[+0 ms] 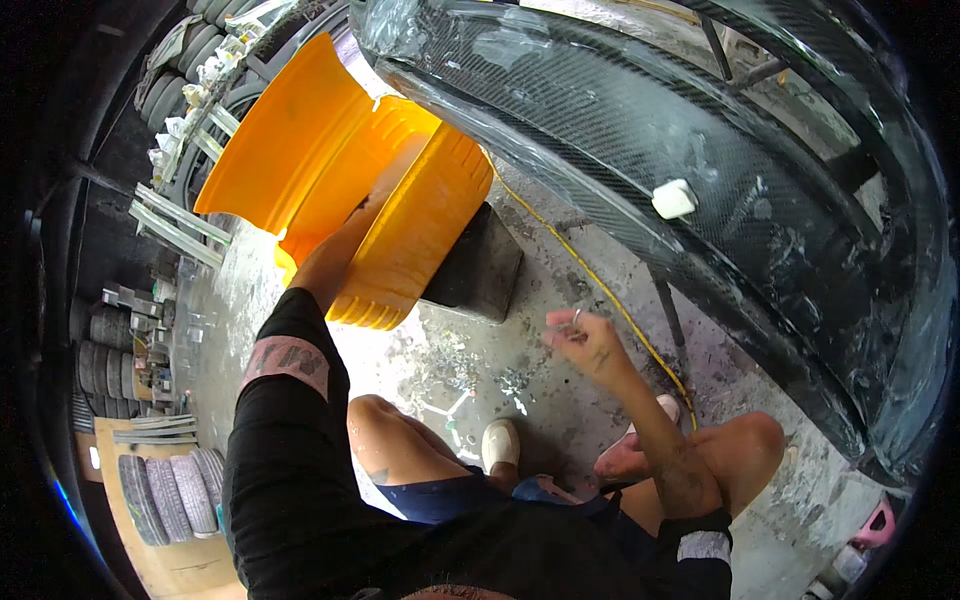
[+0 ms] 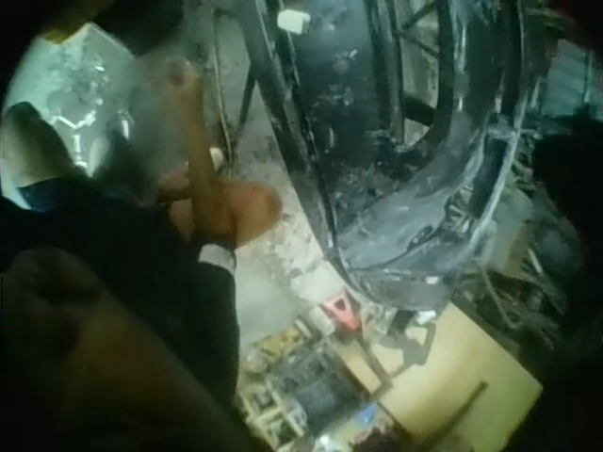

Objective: The person sits on the floor and repeatedly sands a curved carbon fiber panel using a small sanding block. They dip the block into a yellow tub of water, then continue sanding the panel surface in long strokes.

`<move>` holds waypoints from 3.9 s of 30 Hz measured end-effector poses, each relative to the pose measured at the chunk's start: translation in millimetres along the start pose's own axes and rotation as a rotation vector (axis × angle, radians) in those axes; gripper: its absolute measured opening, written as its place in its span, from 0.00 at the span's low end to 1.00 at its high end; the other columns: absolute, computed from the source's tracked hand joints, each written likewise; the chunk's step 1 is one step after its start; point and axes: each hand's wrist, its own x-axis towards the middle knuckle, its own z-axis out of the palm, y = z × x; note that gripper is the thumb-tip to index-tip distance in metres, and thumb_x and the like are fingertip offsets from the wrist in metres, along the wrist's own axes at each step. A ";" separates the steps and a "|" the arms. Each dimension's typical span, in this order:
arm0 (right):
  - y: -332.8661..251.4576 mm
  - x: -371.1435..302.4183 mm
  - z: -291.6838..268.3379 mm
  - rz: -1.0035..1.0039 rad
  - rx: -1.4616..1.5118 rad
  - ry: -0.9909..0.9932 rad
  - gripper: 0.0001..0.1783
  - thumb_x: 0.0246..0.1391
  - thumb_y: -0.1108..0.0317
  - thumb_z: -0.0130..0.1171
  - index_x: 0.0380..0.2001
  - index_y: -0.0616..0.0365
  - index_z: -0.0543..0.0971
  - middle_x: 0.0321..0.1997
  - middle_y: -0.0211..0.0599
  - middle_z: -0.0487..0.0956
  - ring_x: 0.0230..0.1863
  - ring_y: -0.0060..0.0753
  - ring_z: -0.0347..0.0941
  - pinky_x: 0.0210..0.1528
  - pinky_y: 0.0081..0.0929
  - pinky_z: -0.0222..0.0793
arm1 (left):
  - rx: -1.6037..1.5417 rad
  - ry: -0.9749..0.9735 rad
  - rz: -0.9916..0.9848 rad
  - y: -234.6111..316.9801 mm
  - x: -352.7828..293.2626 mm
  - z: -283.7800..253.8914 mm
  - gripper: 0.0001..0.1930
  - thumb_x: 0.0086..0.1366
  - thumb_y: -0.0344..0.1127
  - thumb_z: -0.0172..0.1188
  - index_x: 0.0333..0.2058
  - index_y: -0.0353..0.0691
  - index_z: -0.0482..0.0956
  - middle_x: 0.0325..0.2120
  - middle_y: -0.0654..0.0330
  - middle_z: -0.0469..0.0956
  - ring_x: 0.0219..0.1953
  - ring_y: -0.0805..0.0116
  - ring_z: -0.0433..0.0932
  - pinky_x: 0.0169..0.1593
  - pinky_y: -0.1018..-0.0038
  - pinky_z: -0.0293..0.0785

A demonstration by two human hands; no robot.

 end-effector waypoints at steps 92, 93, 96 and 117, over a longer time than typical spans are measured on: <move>-26.7 141.0 101.0 0.520 -0.527 -0.473 0.24 0.68 0.49 0.59 0.48 0.62 0.82 0.39 0.38 0.84 0.38 0.30 0.82 0.45 0.29 0.79 | -3.046 0.505 -0.998 373.4 -230.3 187.9 0.24 0.77 0.53 0.50 0.48 0.33 0.77 0.37 0.55 0.81 0.34 0.64 0.80 0.33 0.66 0.79; 24.4 134.0 73.8 0.503 -0.692 -0.537 0.23 0.68 0.50 0.59 0.49 0.62 0.81 0.40 0.36 0.84 0.39 0.28 0.82 0.45 0.27 0.79 | -3.151 0.419 -0.997 390.0 -220.1 180.7 0.26 0.78 0.54 0.47 0.47 0.33 0.78 0.35 0.54 0.82 0.32 0.63 0.79 0.31 0.66 0.76; 72.7 99.7 58.4 0.486 -0.743 -0.461 0.21 0.67 0.53 0.61 0.48 0.62 0.82 0.38 0.33 0.84 0.37 0.24 0.81 0.42 0.25 0.77 | -3.232 0.265 -1.103 405.1 -226.3 183.5 0.28 0.79 0.56 0.43 0.45 0.33 0.79 0.33 0.53 0.83 0.29 0.61 0.79 0.28 0.67 0.72; 41.0 -18.9 35.2 -0.018 -0.065 0.149 0.15 0.57 0.69 0.73 0.44 0.66 0.82 0.47 0.38 0.83 0.48 0.29 0.81 0.53 0.27 0.77 | -2.048 -0.230 -0.773 363.3 -283.3 -7.8 0.36 0.75 0.66 0.43 0.55 0.34 0.77 0.37 0.56 0.84 0.33 0.68 0.86 0.20 0.79 0.73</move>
